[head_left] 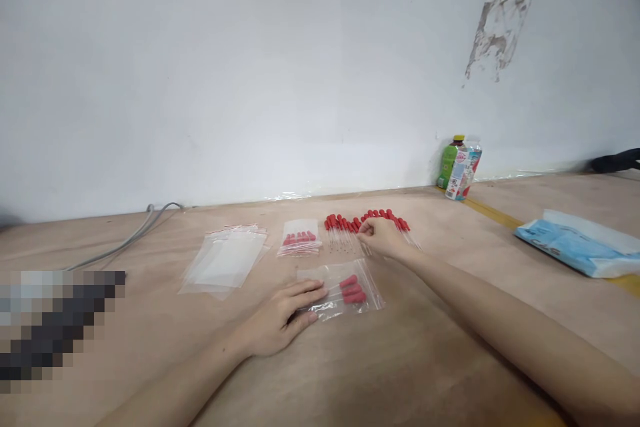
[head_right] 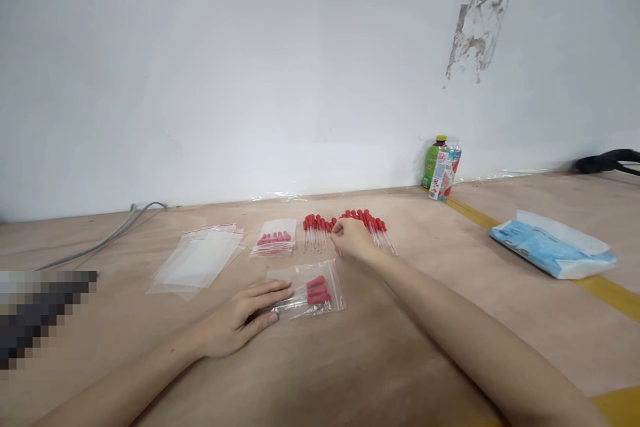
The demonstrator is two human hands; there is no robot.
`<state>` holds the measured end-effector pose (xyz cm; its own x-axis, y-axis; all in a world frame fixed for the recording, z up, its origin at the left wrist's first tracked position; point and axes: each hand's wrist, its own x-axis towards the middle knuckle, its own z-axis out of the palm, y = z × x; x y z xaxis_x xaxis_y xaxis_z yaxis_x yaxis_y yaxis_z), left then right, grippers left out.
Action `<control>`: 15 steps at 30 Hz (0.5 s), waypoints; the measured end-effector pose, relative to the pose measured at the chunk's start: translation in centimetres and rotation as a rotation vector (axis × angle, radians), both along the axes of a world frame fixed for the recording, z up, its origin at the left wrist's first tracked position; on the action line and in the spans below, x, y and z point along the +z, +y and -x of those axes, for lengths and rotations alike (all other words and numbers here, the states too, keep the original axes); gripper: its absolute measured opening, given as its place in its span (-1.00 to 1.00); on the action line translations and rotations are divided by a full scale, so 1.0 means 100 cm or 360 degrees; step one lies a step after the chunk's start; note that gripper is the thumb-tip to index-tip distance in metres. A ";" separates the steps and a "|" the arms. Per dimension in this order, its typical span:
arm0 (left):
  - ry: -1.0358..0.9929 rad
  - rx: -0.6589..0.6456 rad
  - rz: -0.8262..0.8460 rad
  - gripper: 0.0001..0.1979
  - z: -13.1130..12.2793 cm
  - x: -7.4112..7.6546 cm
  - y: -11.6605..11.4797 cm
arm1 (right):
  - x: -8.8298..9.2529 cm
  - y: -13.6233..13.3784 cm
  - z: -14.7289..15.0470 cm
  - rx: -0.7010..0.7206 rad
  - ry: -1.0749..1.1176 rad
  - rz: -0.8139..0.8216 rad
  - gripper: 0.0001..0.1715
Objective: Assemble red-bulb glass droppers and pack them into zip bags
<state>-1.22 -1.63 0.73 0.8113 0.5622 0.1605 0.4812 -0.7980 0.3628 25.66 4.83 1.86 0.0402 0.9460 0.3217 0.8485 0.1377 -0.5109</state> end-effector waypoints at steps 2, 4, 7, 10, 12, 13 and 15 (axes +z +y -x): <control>0.0005 -0.0007 0.0009 -0.61 0.000 0.000 0.000 | 0.000 0.018 0.009 -0.0051 -0.0049 -0.0005 -0.87; -0.0001 -0.0016 0.0014 -0.61 0.000 0.000 0.000 | -0.003 0.034 0.020 -0.0110 -0.0115 0.0005 -0.83; -0.0015 -0.0026 0.0004 -0.61 0.000 0.000 -0.001 | -0.008 0.052 0.034 -0.0185 -0.0213 0.0052 -0.79; -0.0005 -0.0010 -0.0013 -0.61 0.000 0.001 -0.001 | -0.009 0.061 0.045 -0.0230 -0.0298 0.0118 -0.78; 0.0008 -0.0002 -0.0023 -0.61 0.000 0.001 -0.001 | -0.008 0.064 0.051 -0.0252 -0.0338 0.0144 -0.76; 0.0013 -0.0002 -0.0026 -0.61 0.000 0.001 -0.001 | -0.008 0.064 0.053 -0.0261 -0.0350 0.0151 -0.76; 0.0022 -0.0008 -0.0027 -0.61 0.000 0.001 0.000 | -0.006 0.064 0.058 -0.0272 -0.0354 0.0160 -0.76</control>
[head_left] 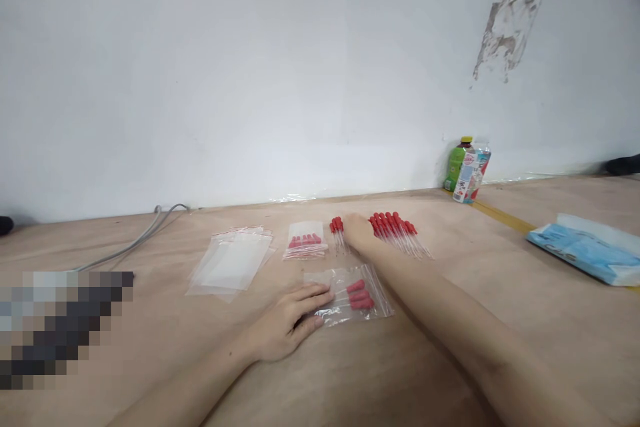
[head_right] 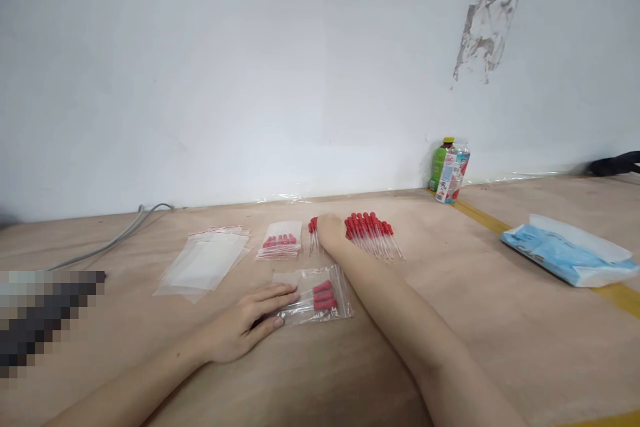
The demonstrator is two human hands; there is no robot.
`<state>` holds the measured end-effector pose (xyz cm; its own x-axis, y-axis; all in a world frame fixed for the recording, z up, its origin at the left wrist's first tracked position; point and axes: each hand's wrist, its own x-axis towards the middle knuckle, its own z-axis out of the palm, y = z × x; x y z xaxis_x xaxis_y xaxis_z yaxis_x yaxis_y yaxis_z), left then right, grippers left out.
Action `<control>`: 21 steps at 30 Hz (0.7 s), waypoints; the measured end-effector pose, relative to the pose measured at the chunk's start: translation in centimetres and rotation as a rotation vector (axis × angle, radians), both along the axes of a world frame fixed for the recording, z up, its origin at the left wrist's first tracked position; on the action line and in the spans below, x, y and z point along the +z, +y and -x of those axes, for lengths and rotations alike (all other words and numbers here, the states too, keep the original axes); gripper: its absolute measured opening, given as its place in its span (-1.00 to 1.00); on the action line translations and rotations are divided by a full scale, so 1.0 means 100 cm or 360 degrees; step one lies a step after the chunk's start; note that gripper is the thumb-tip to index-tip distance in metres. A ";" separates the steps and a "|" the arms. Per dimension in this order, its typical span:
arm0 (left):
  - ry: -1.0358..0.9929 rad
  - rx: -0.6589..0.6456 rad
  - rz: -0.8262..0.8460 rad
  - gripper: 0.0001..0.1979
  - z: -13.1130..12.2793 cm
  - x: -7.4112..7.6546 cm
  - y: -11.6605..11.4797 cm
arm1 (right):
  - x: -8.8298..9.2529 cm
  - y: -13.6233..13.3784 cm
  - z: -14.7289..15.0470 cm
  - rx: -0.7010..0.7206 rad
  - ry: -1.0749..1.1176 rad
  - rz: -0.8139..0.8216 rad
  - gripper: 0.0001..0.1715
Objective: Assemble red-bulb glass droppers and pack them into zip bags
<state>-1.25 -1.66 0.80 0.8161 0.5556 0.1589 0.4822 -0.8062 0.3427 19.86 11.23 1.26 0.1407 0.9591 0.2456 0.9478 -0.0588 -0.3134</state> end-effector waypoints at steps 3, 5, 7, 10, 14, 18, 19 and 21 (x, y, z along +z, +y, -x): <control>0.0008 0.0005 0.0003 -0.61 0.000 0.000 0.000 | 0.006 -0.005 0.000 0.0005 0.0042 -0.0029 -0.75; 0.0005 0.0011 0.0008 -0.61 0.000 0.000 0.000 | 0.013 -0.013 -0.008 0.0021 0.0100 -0.0087 -0.72; 0.0003 0.0016 0.0014 -0.61 0.000 0.000 -0.001 | 0.020 -0.025 -0.023 0.0055 0.0163 -0.0151 -0.61; -0.0002 0.0012 0.0016 -0.61 -0.001 0.000 0.000 | 0.020 -0.050 -0.052 0.0124 0.0303 -0.0217 -0.38; -0.0009 0.0012 0.0023 -0.61 0.000 -0.001 0.001 | -0.003 -0.083 -0.077 0.0214 0.1139 -0.0290 -0.25; -0.0037 0.0014 0.0015 -0.61 0.000 -0.001 0.001 | -0.031 -0.101 -0.075 0.0162 0.1756 -0.0366 -0.40; -0.0038 0.0019 0.0018 -0.61 0.000 -0.001 0.001 | -0.035 -0.103 -0.071 0.0156 0.1866 -0.0373 -0.44; -0.0026 0.0031 0.0027 -0.61 -0.001 -0.001 0.000 | -0.038 -0.106 -0.065 0.0176 0.2048 -0.0348 -0.53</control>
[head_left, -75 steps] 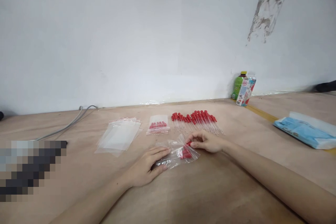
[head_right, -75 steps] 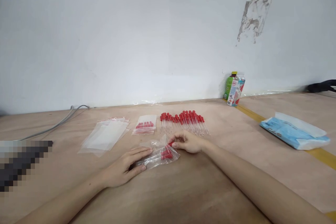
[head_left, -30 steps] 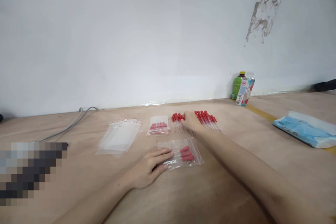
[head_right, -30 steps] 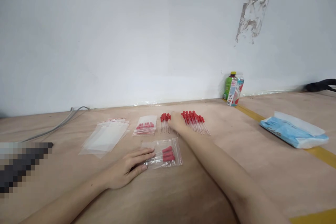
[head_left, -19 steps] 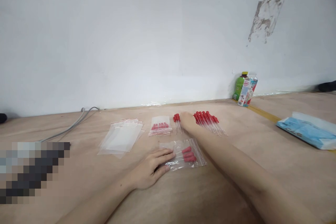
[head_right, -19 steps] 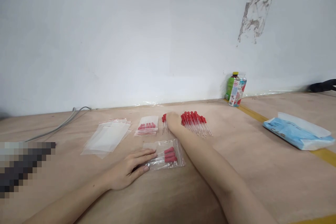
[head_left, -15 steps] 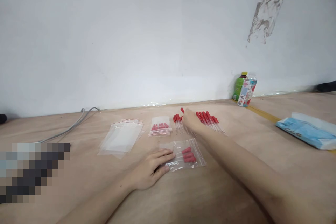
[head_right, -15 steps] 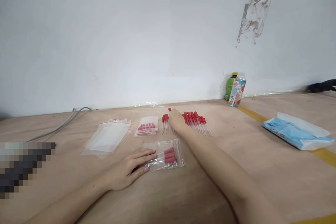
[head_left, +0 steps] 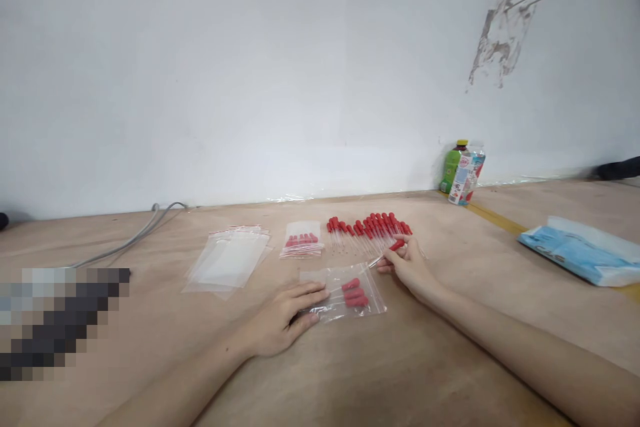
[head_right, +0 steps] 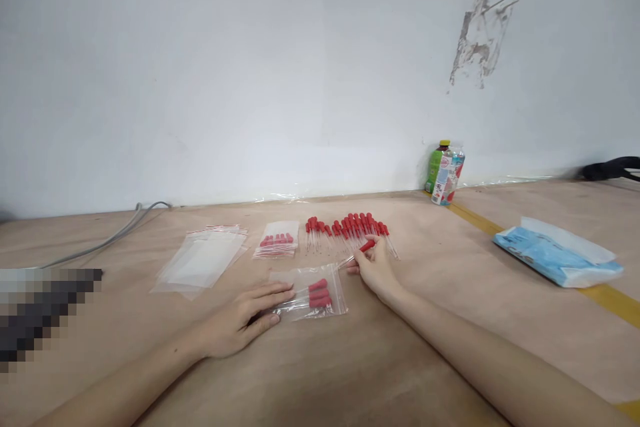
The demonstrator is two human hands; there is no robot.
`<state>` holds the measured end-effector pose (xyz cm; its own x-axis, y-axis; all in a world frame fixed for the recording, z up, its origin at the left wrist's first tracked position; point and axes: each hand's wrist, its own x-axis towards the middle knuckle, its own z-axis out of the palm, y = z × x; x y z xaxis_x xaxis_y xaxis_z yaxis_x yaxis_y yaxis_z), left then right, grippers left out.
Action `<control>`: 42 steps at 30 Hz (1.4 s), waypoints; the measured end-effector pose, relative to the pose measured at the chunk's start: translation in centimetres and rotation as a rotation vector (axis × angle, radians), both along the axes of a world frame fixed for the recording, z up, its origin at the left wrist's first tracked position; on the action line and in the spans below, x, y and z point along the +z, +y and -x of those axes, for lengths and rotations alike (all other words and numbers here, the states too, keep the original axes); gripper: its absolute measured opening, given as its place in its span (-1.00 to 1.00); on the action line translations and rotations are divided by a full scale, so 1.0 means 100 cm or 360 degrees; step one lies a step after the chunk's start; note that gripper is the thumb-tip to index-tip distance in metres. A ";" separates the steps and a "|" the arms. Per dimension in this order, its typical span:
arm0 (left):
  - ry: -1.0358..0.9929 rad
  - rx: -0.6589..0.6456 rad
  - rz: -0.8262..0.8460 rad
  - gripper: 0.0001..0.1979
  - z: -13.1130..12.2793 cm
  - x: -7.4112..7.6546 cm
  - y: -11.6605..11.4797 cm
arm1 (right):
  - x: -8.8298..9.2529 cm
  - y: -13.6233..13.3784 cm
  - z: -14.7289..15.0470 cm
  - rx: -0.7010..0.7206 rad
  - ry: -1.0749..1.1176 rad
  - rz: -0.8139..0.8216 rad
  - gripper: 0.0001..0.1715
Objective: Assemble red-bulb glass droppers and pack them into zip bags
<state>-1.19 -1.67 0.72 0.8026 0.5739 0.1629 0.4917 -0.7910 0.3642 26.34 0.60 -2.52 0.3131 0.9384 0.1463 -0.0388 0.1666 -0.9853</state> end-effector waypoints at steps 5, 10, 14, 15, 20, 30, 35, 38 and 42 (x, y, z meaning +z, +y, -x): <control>0.0010 -0.0009 0.0000 -0.61 0.001 0.000 0.000 | 0.003 -0.011 0.008 0.0232 0.0211 0.0050 -0.66; 0.0029 0.0007 0.0008 -0.61 0.001 -0.002 0.001 | 0.003 -0.019 0.004 0.0293 0.0315 0.0062 -0.68; 0.0032 0.0001 -0.0009 -0.59 0.002 -0.001 0.000 | 0.002 -0.017 -0.004 0.0458 0.0268 0.0128 -0.70; 0.0025 0.0005 -0.0007 -0.58 0.002 -0.001 -0.001 | 0.002 -0.017 -0.006 0.0512 0.0148 0.0141 -0.69; -0.0020 0.0026 0.0030 -0.56 0.001 0.001 -0.002 | 0.006 -0.017 -0.011 0.0746 -0.0584 0.0062 -0.68; -0.0014 0.0018 0.0015 -0.56 0.001 0.001 -0.002 | 0.014 -0.015 -0.009 0.0856 -0.0897 -0.0013 -0.72; -0.0018 0.0010 -0.0005 -0.57 0.000 0.001 -0.002 | 0.029 -0.009 -0.006 0.1191 -0.0969 -0.0182 -0.71; -0.0016 0.0013 0.0002 -0.56 0.000 0.001 -0.002 | 0.029 -0.006 0.003 0.1355 -0.0801 -0.0138 -0.65; -0.0006 0.0018 0.0017 -0.55 0.001 0.001 -0.002 | 0.015 -0.002 0.014 0.1077 -0.0538 0.0044 -0.61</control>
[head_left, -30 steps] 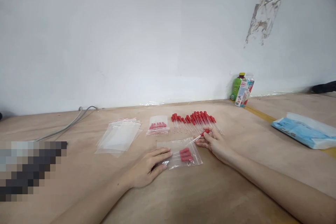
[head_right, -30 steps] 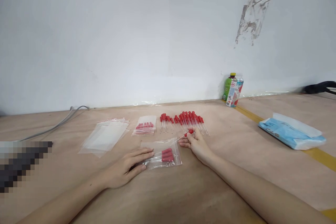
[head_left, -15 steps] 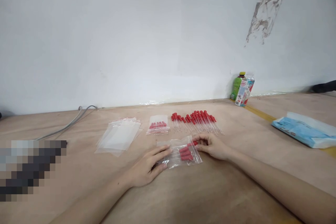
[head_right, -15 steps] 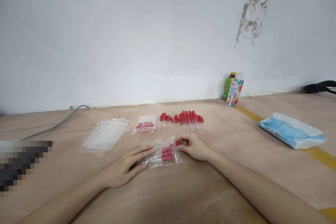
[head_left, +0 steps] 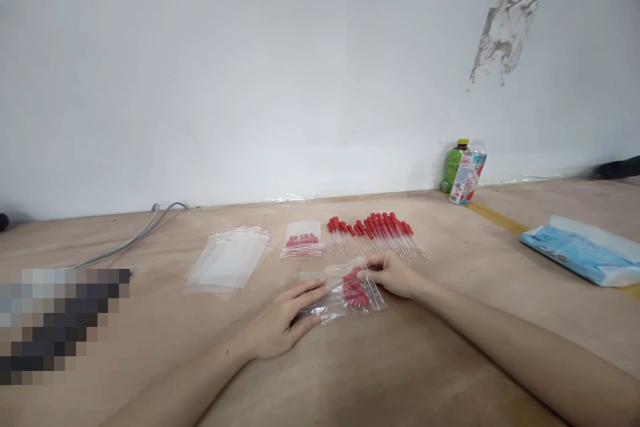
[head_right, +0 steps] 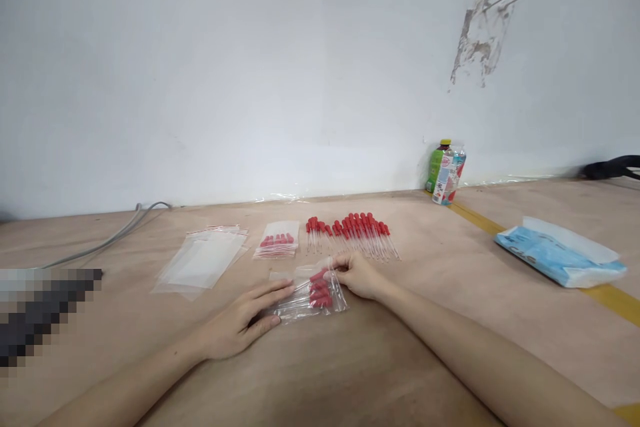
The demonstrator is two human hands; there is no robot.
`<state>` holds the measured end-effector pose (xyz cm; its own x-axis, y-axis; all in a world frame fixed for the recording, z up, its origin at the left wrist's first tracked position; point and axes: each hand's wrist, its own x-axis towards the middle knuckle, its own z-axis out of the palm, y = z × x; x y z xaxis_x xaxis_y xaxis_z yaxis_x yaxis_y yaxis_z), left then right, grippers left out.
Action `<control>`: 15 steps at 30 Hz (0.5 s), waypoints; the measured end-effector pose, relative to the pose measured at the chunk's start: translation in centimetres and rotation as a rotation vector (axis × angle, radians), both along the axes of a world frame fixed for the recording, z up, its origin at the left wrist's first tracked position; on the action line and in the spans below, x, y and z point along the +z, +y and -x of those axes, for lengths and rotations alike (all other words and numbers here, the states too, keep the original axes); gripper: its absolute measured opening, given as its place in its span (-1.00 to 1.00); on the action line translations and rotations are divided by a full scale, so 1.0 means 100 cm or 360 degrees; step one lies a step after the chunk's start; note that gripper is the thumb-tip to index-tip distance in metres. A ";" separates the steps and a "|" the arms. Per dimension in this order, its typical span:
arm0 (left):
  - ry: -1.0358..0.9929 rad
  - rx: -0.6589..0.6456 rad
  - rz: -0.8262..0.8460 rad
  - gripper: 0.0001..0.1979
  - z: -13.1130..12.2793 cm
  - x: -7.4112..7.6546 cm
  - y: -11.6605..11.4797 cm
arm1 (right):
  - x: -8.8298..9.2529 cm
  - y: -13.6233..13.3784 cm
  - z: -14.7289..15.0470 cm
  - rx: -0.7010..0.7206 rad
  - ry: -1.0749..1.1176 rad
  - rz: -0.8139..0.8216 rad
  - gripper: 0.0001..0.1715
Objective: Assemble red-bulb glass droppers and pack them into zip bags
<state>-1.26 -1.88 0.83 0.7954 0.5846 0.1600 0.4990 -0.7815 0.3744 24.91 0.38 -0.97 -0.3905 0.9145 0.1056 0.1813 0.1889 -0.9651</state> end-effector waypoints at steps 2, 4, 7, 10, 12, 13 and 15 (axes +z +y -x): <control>-0.0005 0.0001 0.0008 -0.55 0.000 0.000 0.000 | -0.006 0.001 0.004 -0.0234 0.0018 0.0039 -0.63; -0.0014 0.0000 0.0008 -0.56 0.000 0.000 -0.001 | -0.009 0.001 0.005 -0.0355 -0.0022 -0.0007 -0.67; -0.0022 0.0006 0.0009 -0.57 0.001 -0.001 0.000 | -0.007 0.002 0.000 -0.0198 -0.0181 -0.0186 -0.75; -0.0058 -0.0007 0.0012 -0.59 0.001 -0.003 0.001 | 0.001 0.006 -0.012 -0.0137 -0.0404 -0.0268 -0.77; -0.0071 -0.0013 0.0001 -0.60 0.001 -0.003 0.002 | 0.009 0.012 -0.019 -0.0322 -0.0601 -0.0318 -0.79; -0.0068 -0.0011 -0.0007 -0.61 0.001 -0.003 0.002 | 0.014 0.016 -0.020 -0.0449 -0.0730 -0.0373 -0.81; -0.0055 -0.0005 -0.0019 -0.61 0.000 -0.003 0.002 | 0.023 0.027 -0.018 -0.0665 -0.0984 -0.0503 -0.86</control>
